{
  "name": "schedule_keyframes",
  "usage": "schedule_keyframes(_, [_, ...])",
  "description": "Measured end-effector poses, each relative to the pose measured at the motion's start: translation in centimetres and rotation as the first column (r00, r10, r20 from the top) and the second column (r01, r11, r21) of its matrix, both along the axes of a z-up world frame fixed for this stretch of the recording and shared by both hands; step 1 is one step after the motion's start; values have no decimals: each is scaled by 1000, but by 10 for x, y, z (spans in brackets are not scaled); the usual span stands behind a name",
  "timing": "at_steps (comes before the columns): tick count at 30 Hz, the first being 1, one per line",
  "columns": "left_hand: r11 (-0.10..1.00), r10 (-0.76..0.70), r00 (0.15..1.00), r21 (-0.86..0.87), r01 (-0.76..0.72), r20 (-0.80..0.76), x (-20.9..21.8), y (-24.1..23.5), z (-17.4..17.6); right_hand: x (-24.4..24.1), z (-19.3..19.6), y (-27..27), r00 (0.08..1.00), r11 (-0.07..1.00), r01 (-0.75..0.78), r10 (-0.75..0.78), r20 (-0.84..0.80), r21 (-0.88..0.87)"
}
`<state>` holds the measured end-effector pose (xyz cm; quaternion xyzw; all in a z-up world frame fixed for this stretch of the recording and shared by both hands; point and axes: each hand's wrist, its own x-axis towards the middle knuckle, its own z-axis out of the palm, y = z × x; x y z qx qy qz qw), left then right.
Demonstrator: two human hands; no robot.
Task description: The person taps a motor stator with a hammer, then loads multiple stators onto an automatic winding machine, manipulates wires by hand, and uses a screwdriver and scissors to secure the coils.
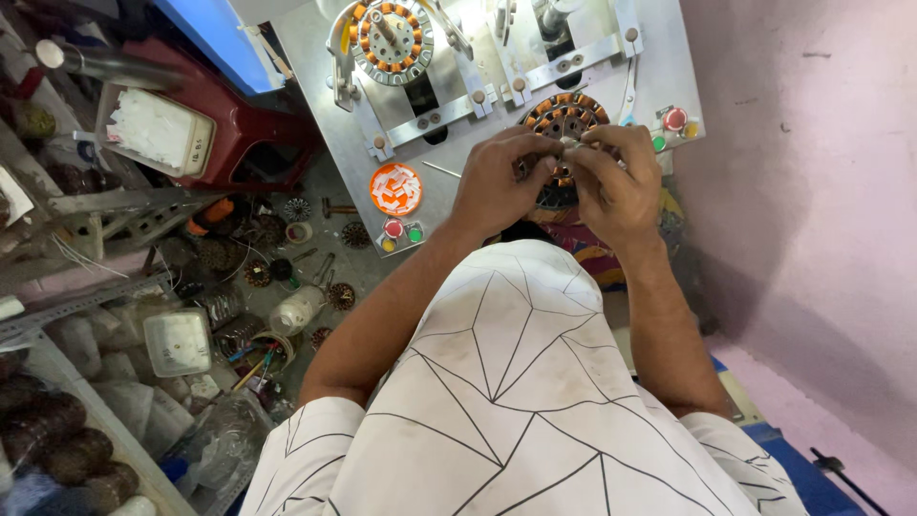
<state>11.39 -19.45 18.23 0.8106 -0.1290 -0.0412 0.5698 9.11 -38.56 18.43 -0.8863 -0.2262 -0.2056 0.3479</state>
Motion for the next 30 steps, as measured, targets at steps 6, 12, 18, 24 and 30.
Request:
schedule_keyframes(6, [998, 60, 998, -6, -59, 32, -15, 7, 14, -6, 21, -18, 962, 699, 74, 139, -236, 711])
schedule_keyframes(12, [981, 53, 996, 184, -65, 68, -13, -17, 20, -7, 87, -40, 979, 428, -20, 193, -70, 903])
schedule_keyframes(18, [878, -40, 994, 478, -15, 106, 3, -50, 11, -42, 139, -16, 941, 623, -219, 338, -6, 751])
schedule_keyframes(24, [835, -67, 995, 549, 17, 71, 13, -66, -17, -38, 137, 14, 534, 517, -775, 843, -60, 364])
schedule_keyframes(30, [939, 56, 979, 324, -118, 195, 6, -58, -26, -33, 109, -25, 658, 670, -656, 733, -170, 347])
